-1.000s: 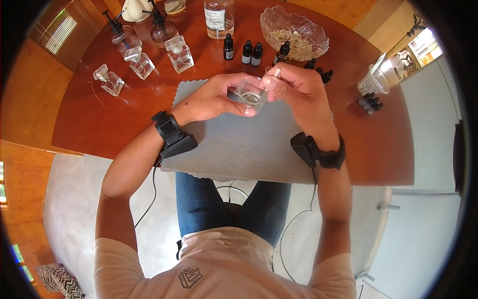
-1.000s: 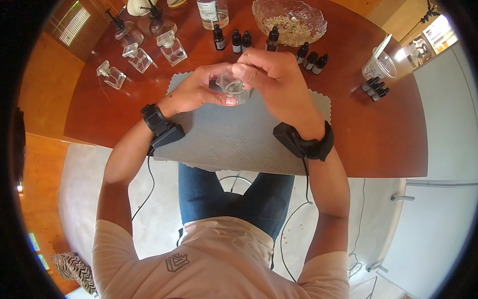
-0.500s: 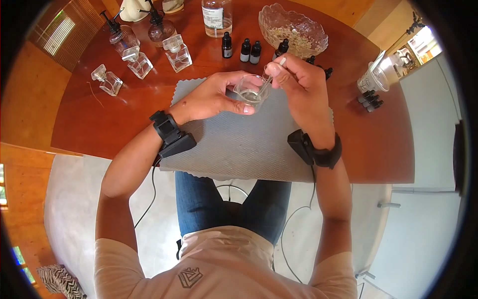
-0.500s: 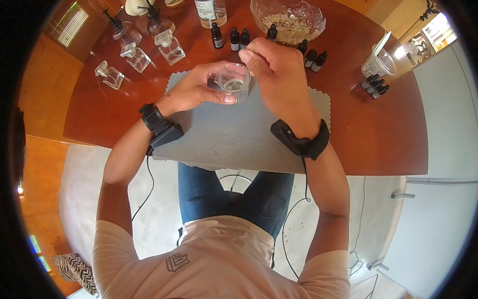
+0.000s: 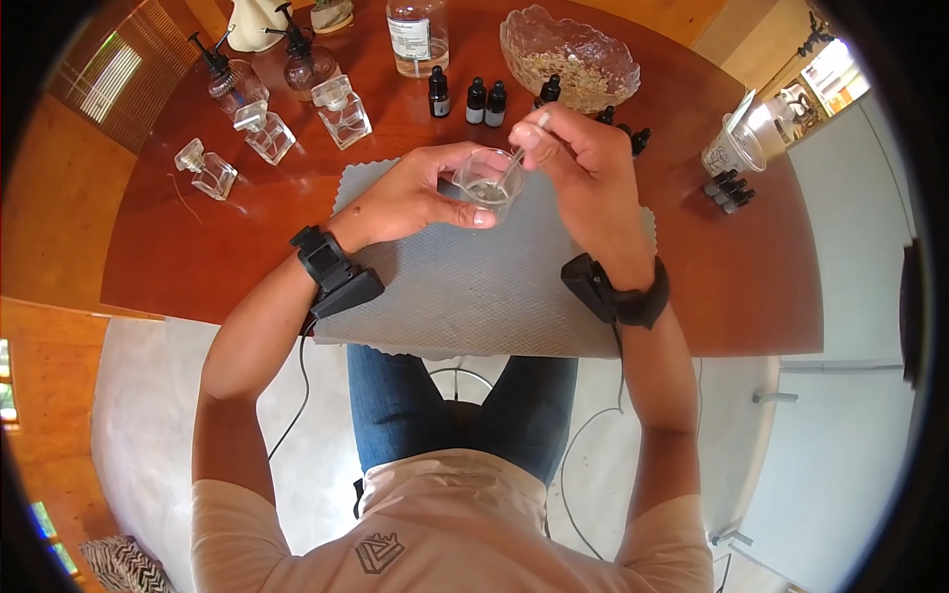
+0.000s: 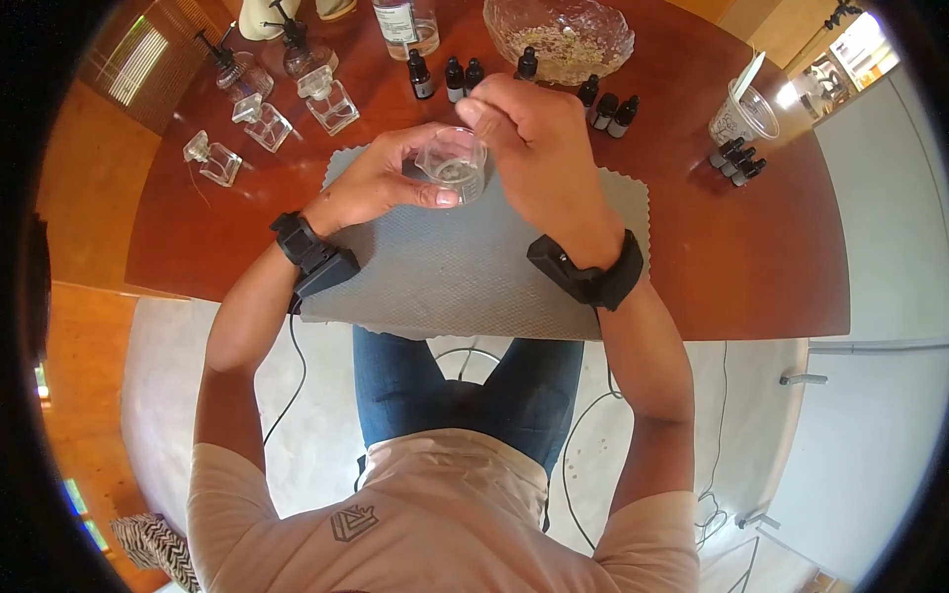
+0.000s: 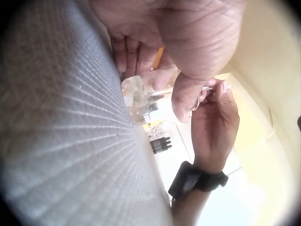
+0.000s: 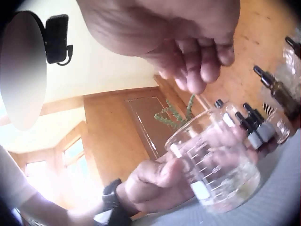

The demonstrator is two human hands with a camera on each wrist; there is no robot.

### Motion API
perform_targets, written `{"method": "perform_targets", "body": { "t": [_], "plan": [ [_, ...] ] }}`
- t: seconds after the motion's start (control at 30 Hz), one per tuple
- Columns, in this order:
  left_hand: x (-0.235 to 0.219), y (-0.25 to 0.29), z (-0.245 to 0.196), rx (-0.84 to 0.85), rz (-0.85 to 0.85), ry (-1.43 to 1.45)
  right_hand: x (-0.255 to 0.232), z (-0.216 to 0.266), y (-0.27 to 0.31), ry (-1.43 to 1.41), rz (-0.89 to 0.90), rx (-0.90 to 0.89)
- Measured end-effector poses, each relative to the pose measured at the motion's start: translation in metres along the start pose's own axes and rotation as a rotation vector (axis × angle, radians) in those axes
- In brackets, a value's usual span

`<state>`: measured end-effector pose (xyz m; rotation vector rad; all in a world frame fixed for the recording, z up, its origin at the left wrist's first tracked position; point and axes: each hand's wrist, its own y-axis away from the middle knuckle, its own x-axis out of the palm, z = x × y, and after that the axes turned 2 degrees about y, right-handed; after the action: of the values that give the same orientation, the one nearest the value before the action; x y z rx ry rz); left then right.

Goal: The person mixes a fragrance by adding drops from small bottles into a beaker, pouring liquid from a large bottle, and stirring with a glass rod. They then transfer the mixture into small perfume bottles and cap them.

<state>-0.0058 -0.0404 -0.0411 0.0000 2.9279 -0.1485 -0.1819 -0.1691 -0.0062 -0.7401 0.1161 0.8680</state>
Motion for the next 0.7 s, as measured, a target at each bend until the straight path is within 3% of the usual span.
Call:
{"method": "perform_targets", "body": {
  "t": [0.07,0.17,0.27,0.47,0.57,0.67,0.7],
  "plan": [
    [-0.0008,-0.0004,-0.0011,-0.013,0.014,0.013,-0.0028,0.0013,-0.0002,-0.17,0.124,0.028],
    [-0.0017,-0.0008,0.0034,0.003,-0.007,-0.032,0.0021,-0.0032,-0.0004,0.038,-0.057,-0.043],
    [-0.0027,-0.0013,-0.0009,-0.038,0.029,-0.011,0.0002,-0.0064,0.0008,-0.147,0.044,-0.032],
    [-0.002,-0.0015,0.0024,-0.017,-0.006,-0.073,-0.0004,-0.0024,-0.0002,0.071,-0.112,-0.044],
    [-0.0037,-0.0013,-0.0012,-0.075,0.014,-0.084,-0.0035,-0.0022,-0.0006,-0.105,0.107,0.007],
    [-0.0012,-0.0026,0.0018,-0.005,-0.005,-0.043,0.003,-0.0034,-0.0009,0.021,-0.114,-0.109],
    [-0.0006,-0.0031,0.0019,-0.01,-0.003,-0.039,0.0029,-0.003,0.0003,0.003,-0.091,-0.077]
  ]
}}
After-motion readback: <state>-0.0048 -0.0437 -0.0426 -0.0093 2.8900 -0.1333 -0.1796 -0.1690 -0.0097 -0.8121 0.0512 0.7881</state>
